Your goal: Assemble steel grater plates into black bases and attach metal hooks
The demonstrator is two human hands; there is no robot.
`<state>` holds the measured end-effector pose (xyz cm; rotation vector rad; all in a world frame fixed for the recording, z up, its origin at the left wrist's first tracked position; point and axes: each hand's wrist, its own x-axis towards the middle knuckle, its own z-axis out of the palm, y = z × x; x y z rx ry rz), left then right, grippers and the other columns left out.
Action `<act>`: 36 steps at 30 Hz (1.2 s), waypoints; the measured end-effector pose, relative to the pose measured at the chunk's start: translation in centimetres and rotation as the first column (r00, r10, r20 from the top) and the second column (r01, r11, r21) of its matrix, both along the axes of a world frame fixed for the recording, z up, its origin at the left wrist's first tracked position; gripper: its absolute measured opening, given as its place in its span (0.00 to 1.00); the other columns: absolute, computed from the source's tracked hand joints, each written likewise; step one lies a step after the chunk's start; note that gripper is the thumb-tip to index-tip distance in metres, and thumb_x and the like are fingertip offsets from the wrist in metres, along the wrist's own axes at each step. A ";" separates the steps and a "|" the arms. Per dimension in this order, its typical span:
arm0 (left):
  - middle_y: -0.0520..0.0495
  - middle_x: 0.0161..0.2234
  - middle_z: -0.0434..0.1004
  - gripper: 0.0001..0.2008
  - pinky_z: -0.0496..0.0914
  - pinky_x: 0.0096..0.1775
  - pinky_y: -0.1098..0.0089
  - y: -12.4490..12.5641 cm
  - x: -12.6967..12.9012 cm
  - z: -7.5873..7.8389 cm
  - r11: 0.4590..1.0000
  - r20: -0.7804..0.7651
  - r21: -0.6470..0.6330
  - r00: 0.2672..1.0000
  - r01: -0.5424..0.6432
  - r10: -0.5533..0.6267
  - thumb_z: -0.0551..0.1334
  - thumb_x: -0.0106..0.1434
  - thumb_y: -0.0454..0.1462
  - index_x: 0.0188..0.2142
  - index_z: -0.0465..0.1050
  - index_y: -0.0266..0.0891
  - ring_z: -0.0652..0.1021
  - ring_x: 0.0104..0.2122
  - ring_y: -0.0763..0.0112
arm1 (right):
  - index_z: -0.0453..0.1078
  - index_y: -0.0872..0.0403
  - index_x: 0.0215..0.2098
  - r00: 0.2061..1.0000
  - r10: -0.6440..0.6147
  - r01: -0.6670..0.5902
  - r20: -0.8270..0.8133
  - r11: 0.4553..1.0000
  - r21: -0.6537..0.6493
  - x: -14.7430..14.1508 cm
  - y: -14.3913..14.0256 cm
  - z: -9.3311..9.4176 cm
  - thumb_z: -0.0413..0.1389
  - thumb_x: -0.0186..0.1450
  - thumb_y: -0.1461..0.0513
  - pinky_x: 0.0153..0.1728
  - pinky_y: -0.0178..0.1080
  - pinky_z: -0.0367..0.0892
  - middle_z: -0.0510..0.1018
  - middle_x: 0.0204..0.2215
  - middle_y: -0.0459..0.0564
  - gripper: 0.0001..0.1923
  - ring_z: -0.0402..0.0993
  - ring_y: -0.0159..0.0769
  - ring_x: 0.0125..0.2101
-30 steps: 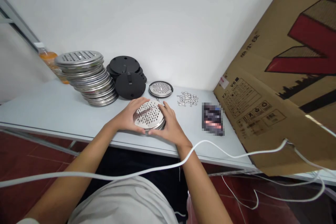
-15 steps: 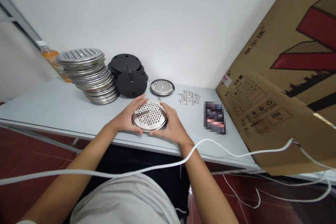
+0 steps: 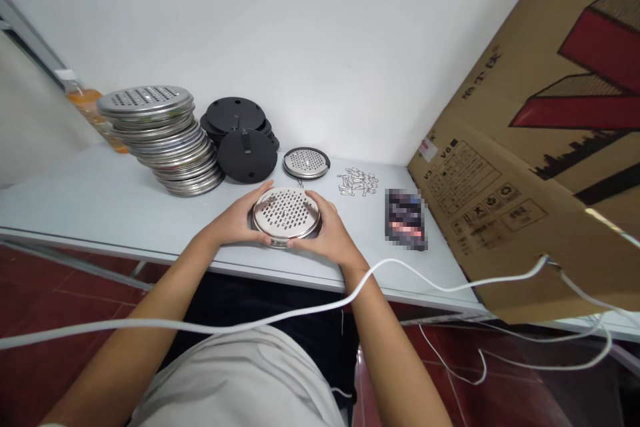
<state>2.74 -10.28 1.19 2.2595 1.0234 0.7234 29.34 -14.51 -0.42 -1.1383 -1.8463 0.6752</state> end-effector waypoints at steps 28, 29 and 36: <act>0.37 0.69 0.53 0.68 0.55 0.64 0.48 -0.1 -0.3 -0.2 0.999 -0.207 0.032 0.978 0.016 -0.009 0.73 0.41 0.61 0.73 0.38 0.47 0.59 0.66 0.41 | 0.41 0.46 0.73 0.974 0.065 -0.063 0.219 0.998 -0.016 -0.1 -0.4 -0.2 0.70 0.50 0.47 0.65 0.59 0.54 0.54 0.70 0.55 0.62 0.52 0.56 0.67; 0.36 0.69 0.53 0.69 0.55 0.64 0.47 -0.2 -0.4 -0.2 0.999 -0.205 0.029 0.979 0.015 -0.009 0.73 0.41 0.61 0.73 0.38 0.47 0.59 0.66 0.40 | 0.41 0.46 0.73 0.975 0.064 -0.063 0.214 0.998 -0.012 -0.1 -0.4 -0.2 0.70 0.50 0.47 0.65 0.59 0.54 0.54 0.70 0.55 0.62 0.52 0.57 0.67; 0.36 0.71 0.48 0.68 0.54 0.65 0.48 -0.4 -0.7 -0.1 0.999 -0.178 0.035 0.984 0.017 -0.011 0.74 0.42 0.59 0.73 0.37 0.46 0.56 0.68 0.41 | 0.43 0.45 0.73 0.972 0.072 -0.082 0.222 0.996 0.035 -0.4 -0.4 0.1 0.70 0.51 0.46 0.65 0.60 0.54 0.56 0.69 0.55 0.61 0.52 0.57 0.66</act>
